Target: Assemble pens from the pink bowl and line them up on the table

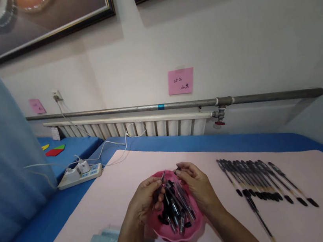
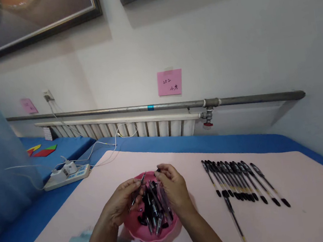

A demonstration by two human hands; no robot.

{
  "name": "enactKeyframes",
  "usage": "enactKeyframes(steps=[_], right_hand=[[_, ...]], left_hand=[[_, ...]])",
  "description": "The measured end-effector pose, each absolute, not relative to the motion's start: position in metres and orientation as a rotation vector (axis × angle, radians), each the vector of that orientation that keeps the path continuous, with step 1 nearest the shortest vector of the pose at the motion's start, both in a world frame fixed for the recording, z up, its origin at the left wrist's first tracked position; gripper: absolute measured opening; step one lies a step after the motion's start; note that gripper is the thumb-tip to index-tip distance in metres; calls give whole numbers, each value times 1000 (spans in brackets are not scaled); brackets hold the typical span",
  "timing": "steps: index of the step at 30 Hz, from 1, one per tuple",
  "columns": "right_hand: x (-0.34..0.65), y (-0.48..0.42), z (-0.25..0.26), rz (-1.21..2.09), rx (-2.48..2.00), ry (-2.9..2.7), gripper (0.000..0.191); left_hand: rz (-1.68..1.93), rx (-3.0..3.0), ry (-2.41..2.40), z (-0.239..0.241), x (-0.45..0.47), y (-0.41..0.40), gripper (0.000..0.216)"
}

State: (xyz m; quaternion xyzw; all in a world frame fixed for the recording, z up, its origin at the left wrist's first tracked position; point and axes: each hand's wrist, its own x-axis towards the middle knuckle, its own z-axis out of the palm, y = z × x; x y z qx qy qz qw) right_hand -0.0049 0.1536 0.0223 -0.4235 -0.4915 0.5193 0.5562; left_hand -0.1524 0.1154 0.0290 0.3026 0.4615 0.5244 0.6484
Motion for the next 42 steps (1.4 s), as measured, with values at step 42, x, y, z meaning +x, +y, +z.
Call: enactKeyframes(steps=[42], right_hand=[[-19, 136, 17, 1642, -856, -976, 29]], left_hand=[[1113, 637, 988, 38, -142, 111, 45]])
